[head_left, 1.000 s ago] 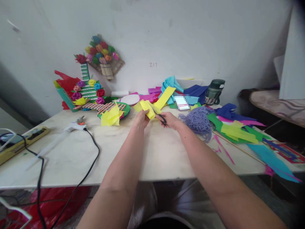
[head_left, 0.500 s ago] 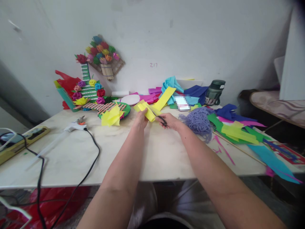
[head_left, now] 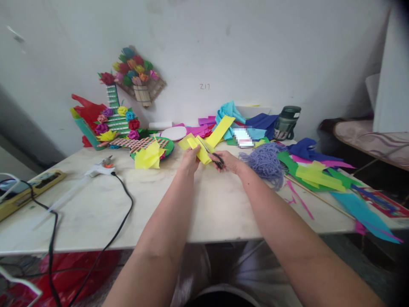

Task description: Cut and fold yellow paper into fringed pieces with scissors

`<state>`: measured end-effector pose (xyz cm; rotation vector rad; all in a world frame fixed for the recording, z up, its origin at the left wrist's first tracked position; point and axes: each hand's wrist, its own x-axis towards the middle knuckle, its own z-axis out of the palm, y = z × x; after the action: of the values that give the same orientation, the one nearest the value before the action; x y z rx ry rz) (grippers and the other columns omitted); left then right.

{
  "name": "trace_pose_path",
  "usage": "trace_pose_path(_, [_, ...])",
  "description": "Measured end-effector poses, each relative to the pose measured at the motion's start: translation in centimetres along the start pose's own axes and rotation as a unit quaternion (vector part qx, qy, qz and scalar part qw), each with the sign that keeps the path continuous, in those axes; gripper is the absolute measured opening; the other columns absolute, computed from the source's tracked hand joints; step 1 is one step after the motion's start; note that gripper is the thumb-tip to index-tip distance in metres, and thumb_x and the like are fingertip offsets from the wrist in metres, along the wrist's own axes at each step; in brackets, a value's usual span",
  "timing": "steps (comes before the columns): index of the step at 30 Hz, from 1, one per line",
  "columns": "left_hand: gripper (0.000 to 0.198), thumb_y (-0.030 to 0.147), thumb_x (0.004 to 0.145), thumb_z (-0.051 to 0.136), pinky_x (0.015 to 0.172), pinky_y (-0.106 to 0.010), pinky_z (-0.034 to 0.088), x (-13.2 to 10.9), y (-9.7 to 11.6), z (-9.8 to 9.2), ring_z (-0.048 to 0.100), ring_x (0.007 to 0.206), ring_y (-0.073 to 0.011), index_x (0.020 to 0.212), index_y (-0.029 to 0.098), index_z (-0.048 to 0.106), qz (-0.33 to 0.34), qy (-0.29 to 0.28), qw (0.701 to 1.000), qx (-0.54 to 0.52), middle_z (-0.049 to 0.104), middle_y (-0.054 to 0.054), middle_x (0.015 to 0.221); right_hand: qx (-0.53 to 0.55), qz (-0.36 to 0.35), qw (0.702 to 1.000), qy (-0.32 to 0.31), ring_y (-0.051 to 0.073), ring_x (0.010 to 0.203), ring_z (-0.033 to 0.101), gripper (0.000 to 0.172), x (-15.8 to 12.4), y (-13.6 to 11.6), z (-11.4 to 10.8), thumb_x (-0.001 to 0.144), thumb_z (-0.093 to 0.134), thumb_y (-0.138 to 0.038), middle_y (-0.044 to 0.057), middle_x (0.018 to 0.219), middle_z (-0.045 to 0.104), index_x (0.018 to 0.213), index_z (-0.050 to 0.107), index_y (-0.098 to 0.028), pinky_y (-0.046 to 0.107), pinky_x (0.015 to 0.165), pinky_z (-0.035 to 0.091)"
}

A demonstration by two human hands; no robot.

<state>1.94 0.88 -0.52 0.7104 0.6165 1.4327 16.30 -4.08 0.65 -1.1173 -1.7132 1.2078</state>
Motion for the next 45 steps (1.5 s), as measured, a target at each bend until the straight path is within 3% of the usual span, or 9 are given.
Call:
trace_pose_path(13, [0.008, 0.007, 0.071, 0.055, 0.077, -0.031, 0.049, 0.0, 0.2, 0.2, 0.062, 0.068, -0.0150, 0.077, 0.013, 0.057, 0.014, -0.005, 1.000, 0.001, 0.063, -0.004, 0.071, -0.005, 0.007, 0.999, 0.038, 0.004, 0.030, 0.040, 0.024, -0.1, -0.7, 0.4, 0.071, 0.060, -0.037, -0.006, 0.044, 0.046, 0.067, 0.049, -0.015, 0.014, 0.026, 0.023])
trace_pose_path(21, [0.011, 0.010, 0.070, 0.058, 0.081, -0.033, 0.047, 0.0, 0.3, 0.2, 0.062, 0.077, -0.0178, 0.080, 0.014, 0.057, 0.023, -0.004, 1.000, 0.009, 0.064, -0.004, 0.072, 0.034, 0.025, 0.997, 0.064, 0.004, 0.029, 0.037, 0.018, 0.1, -1.1, 0.9, 0.070, 0.063, -0.028, -0.008, 0.040, 0.045, 0.077, 0.053, -0.014, 0.016, 0.028, 0.029])
trace_pose_path(27, [0.014, 0.010, 0.068, 0.059, 0.077, -0.032, 0.047, -0.1, 0.4, 0.0, 0.062, 0.071, -0.0161, 0.081, 0.014, 0.056, 0.034, -0.018, 0.999, 0.016, 0.062, -0.002, 0.068, 0.019, 0.003, 0.999, 0.027, 0.006, 0.031, 0.044, 0.024, 0.1, -0.3, 0.3, 0.073, 0.058, -0.037, -0.004, 0.046, 0.053, 0.080, 0.052, -0.015, 0.015, 0.026, 0.022])
trace_pose_path(34, [0.020, 0.011, 0.069, 0.058, 0.073, -0.031, 0.048, -0.2, 0.5, -0.1, 0.061, 0.065, -0.0144, 0.088, 0.014, 0.057, 0.043, -0.059, 0.997, 0.018, 0.064, -0.002, 0.071, 0.038, -0.028, 0.998, -0.045, 0.010, 0.033, 0.051, 0.035, -0.8, -0.8, -0.8, 0.079, 0.048, -0.043, 0.001, 0.051, 0.060, 0.094, 0.051, -0.012, 0.016, 0.027, 0.027])
trace_pose_path(45, [0.014, 0.011, 0.068, 0.059, 0.078, -0.034, 0.047, -0.2, 0.7, 0.2, 0.062, 0.071, -0.0178, 0.082, 0.013, 0.058, 0.032, -0.057, 0.998, 0.022, 0.063, -0.004, 0.067, 0.028, -0.030, 0.999, -0.032, 0.009, 0.037, 0.053, 0.033, -0.4, -0.6, -0.9, 0.077, 0.052, -0.043, 0.002, 0.054, 0.061, 0.083, 0.053, -0.012, 0.015, 0.029, 0.030])
